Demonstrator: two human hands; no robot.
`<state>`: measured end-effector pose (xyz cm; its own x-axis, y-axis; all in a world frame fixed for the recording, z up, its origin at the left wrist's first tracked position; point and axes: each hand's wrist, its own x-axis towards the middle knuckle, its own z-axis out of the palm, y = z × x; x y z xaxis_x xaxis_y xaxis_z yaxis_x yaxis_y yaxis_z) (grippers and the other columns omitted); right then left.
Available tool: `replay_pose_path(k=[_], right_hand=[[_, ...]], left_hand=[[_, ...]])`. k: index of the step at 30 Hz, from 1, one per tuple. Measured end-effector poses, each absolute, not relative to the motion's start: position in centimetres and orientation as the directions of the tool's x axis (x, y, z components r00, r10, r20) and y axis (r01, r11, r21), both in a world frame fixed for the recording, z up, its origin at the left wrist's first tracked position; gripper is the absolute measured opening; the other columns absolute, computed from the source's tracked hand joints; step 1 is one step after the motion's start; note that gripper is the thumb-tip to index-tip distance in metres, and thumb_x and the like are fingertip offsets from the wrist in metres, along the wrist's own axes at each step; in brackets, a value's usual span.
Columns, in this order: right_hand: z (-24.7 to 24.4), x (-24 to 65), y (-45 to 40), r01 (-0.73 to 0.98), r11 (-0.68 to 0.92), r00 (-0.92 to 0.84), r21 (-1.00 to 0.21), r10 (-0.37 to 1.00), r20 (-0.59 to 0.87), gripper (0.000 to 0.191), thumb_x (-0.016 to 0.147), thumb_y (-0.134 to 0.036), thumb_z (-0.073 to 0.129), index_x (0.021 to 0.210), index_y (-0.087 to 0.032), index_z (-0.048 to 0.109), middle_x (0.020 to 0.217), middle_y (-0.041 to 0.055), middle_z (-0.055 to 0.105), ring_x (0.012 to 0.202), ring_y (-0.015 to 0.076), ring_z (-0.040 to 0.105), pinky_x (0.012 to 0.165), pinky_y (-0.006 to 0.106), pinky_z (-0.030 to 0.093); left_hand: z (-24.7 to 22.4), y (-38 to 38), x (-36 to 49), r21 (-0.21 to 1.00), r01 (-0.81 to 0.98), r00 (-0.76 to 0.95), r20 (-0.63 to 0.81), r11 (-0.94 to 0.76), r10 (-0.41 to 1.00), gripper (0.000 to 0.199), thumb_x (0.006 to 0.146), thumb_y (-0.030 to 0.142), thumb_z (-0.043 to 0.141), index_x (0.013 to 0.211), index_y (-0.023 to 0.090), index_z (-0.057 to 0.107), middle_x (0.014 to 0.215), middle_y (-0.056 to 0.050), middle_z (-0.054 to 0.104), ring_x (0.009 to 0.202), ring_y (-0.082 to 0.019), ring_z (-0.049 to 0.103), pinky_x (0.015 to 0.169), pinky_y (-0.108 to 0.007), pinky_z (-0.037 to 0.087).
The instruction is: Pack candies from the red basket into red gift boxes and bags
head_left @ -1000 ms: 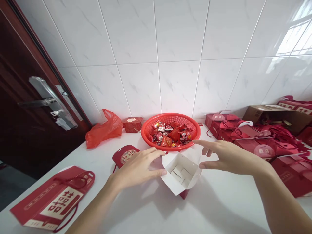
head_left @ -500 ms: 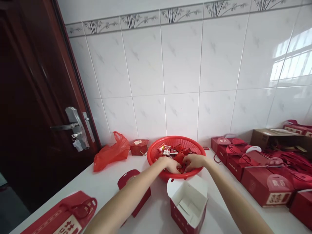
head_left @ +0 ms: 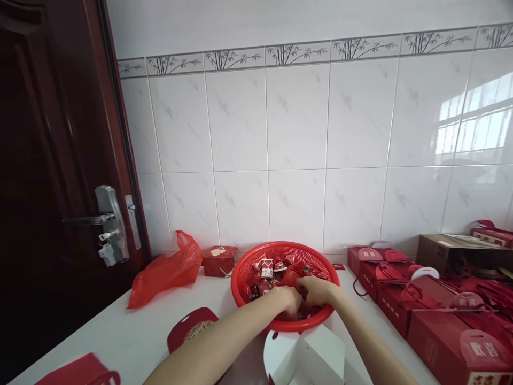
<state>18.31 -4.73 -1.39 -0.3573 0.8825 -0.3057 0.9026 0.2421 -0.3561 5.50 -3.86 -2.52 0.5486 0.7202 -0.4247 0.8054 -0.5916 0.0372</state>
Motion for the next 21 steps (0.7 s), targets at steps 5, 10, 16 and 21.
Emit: replay_pose_path(k=[5,10,16,21], right_hand=[[-1.6,18.1,-4.6,0.925,0.270,-0.354,-0.267,0.869,-0.346,0.048,0.059,-0.013,0.071,0.106,-0.021,0.072,0.110,0.0091,0.072,0.100,0.0311,0.070,0.067,0.032,0.053],[-1.5,18.2,-4.5,0.902,0.341,-0.424,-0.265,0.817,-0.391,0.046,0.058,-0.014,0.072,0.103,-0.025,0.073,0.106,0.0055,0.073,0.103,0.0322,0.069,0.074,0.035,0.052],[-1.5,18.5,-4.3,0.883,0.336,-0.451,-0.327,0.800,-0.396,0.037,0.056,-0.009,0.067,0.089,-0.024,0.074,0.089,0.0026,0.073,0.092,0.0281,0.069,0.070,0.032,0.050],[-1.3,18.7,-4.5,0.835,0.318,-0.494,-0.448,0.792,-0.359,0.017,0.055,-0.010,0.065,0.069,-0.019,0.069,0.068,0.0011,0.065,0.076,0.0239,0.066,0.064,0.030,0.048]], left_hand=[[-0.4,-4.8,5.4,-0.099,0.797,0.460,-0.539,-0.596,0.705,0.044,0.065,0.037,0.078,0.105,0.018,0.076,0.106,-0.017,0.075,0.094,-0.037,0.071,0.076,-0.042,0.058],[-0.2,-4.2,3.8,0.031,0.811,0.512,-0.521,-0.584,0.683,0.031,0.067,0.042,0.075,0.089,0.021,0.072,0.090,-0.011,0.074,0.081,-0.031,0.069,0.063,-0.036,0.052],[-1.3,-3.6,2.9,0.130,0.767,0.608,-0.462,-0.629,0.646,0.037,0.064,0.049,0.074,0.090,0.023,0.071,0.087,-0.007,0.072,0.081,-0.030,0.067,0.066,-0.037,0.049],[-1.2,-3.4,2.7,0.251,0.806,0.583,-0.494,-0.535,0.646,0.030,0.063,0.046,0.077,0.079,0.022,0.069,0.075,-0.003,0.068,0.071,-0.024,0.064,0.059,-0.031,0.045]])
